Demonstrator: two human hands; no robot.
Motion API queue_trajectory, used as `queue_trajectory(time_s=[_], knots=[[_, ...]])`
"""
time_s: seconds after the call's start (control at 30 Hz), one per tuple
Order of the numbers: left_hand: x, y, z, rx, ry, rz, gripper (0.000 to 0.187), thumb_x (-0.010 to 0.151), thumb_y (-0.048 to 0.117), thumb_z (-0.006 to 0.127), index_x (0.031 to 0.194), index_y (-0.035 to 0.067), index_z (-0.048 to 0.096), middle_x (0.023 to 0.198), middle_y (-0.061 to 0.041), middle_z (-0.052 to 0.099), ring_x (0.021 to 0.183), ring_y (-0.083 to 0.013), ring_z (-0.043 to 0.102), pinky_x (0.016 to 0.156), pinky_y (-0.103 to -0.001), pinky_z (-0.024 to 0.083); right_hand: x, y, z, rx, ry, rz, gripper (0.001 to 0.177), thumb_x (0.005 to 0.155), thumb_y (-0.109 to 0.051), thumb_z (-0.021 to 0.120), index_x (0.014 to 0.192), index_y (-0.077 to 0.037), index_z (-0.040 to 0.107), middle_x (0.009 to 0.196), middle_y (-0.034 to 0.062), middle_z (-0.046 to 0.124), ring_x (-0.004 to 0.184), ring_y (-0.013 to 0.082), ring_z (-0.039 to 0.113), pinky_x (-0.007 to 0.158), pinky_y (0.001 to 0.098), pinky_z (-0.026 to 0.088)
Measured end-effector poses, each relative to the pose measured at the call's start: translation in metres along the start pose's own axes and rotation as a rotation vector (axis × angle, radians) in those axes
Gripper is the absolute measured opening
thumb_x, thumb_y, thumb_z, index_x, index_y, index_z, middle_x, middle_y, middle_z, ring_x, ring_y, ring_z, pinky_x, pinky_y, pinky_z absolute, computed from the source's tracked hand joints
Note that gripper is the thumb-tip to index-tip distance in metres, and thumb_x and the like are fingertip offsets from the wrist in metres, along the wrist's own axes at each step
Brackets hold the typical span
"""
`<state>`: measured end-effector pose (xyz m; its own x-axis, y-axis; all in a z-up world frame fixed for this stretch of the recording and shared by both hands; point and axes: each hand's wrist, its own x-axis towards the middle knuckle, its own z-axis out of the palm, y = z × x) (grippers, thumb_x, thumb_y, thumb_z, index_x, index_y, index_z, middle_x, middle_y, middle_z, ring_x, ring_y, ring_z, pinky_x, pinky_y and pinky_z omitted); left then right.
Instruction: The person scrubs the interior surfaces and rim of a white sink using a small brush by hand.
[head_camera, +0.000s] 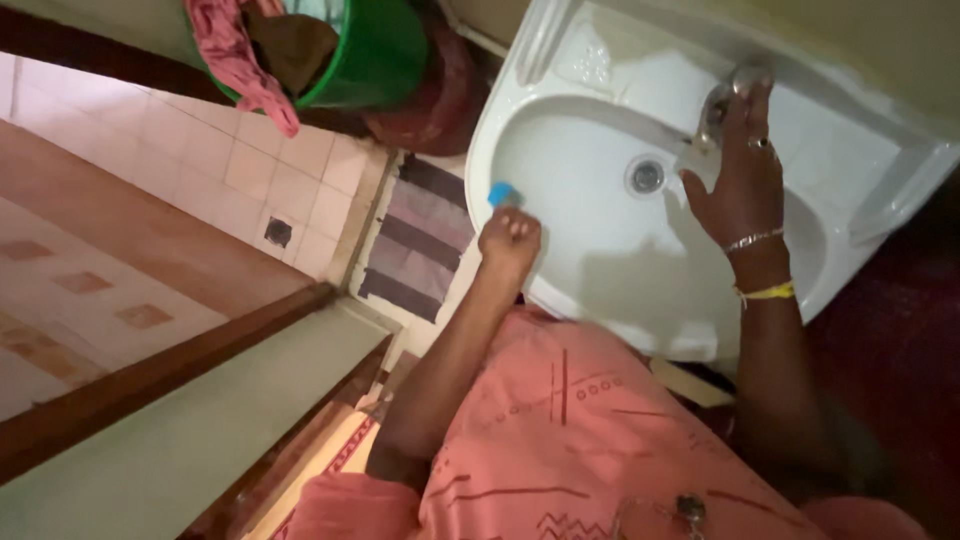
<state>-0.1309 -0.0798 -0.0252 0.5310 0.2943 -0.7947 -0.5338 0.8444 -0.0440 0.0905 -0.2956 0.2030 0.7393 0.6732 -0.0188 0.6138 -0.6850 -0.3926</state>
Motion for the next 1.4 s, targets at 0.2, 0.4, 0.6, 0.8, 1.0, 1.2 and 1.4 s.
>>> queue_trajectory(time_s=[0.2, 0.4, 0.6, 0.8, 1.0, 1.2, 1.4], knots=[[0.041, -0.016, 0.047, 0.073, -0.023, 0.093, 0.028, 0.095, 0.004, 0.048, 0.070, 0.014, 0.042, 0.062, -0.001, 0.036, 0.052, -0.0167, 0.034, 0.051, -0.031, 0.033, 0.000, -0.006, -0.007, 0.001, 0.028, -0.045, 0.109, 0.087, -0.016, 0.087, 0.170, 0.001, 0.019, 0.176, 0.0254, 0.006, 0.138, 0.0464, 0.056, 0.110, 0.0474, 0.052], [-0.001, 0.013, -0.042, -0.031, -0.130, -0.072, 0.027, 0.097, 0.012, 0.054, 0.072, 0.015, 0.048, 0.062, 0.003, 0.037, 0.049, -0.0121, 0.032, 0.045, -0.028, 0.030, -0.001, -0.004, -0.006, 0.099, 0.024, -0.021, 0.114, 0.084, -0.016, 0.087, 0.171, 0.000, 0.014, 0.174, 0.0261, 0.007, 0.136, 0.0481, 0.056, 0.100, 0.0462, 0.056], [0.095, -0.013, 0.050, 0.049, -0.146, -0.001, 0.031, 0.096, 0.004, 0.048, 0.068, 0.015, 0.041, 0.058, 0.000, 0.035, 0.051, -0.0160, 0.034, 0.050, -0.031, 0.034, 0.001, -0.008, -0.008, 0.029, -0.047, 0.054, 0.111, 0.083, -0.015, 0.085, 0.168, -0.001, 0.016, 0.176, 0.0241, 0.006, 0.127, 0.0468, 0.060, 0.097, 0.0485, 0.056], [0.000, 0.018, -0.014, 0.188, -0.083, -0.128, 0.014, 0.101, 0.009, 0.052, 0.099, 0.006, 0.065, 0.058, 0.004, 0.039, 0.046, -0.0108, 0.034, 0.043, -0.026, 0.032, 0.002, -0.008, -0.004, 0.046, 0.017, 0.047, 0.110, 0.081, -0.019, 0.087, 0.167, 0.002, 0.021, 0.174, 0.0241, 0.010, 0.137, 0.0472, 0.053, 0.100, 0.0472, 0.054], [0.092, -0.007, 0.055, 0.548, -0.080, 0.090, 0.029, 0.101, 0.000, 0.058, 0.077, 0.012, 0.047, 0.063, 0.001, 0.041, 0.052, -0.0137, 0.039, 0.049, -0.032, 0.033, 0.001, -0.006, 0.000, 0.087, 0.043, 0.025, 0.102, 0.083, -0.018, 0.084, 0.164, 0.003, 0.025, 0.174, 0.0276, 0.011, 0.137, 0.0465, 0.053, 0.106, 0.0491, 0.051], [0.151, -0.034, 0.059, 0.504, 0.123, -0.175, 0.025, 0.094, 0.014, 0.048, 0.070, 0.013, 0.052, 0.056, -0.001, 0.038, 0.045, -0.0165, 0.035, 0.043, -0.032, 0.031, -0.029, -0.029, 0.053, 0.104, 0.373, 0.085, 0.049, 0.096, -0.017, 0.077, 0.140, -0.003, 0.061, 0.135, 0.0217, 0.065, 0.120, 0.0404, 0.065, 0.104, 0.0468, 0.052], [0.150, -0.041, 0.093, 0.566, 0.035, -0.318, 0.024, 0.092, 0.009, 0.047, 0.068, 0.008, 0.048, 0.058, -0.005, 0.043, 0.046, -0.0184, 0.040, 0.044, -0.035, 0.036, 0.018, -0.053, 0.174, 0.942, -0.029, 0.358, 0.041, 0.107, -0.038, 0.052, 0.109, -0.001, 0.071, 0.095, 0.0133, 0.077, 0.081, 0.0211, 0.072, 0.077, 0.0341, 0.057]])
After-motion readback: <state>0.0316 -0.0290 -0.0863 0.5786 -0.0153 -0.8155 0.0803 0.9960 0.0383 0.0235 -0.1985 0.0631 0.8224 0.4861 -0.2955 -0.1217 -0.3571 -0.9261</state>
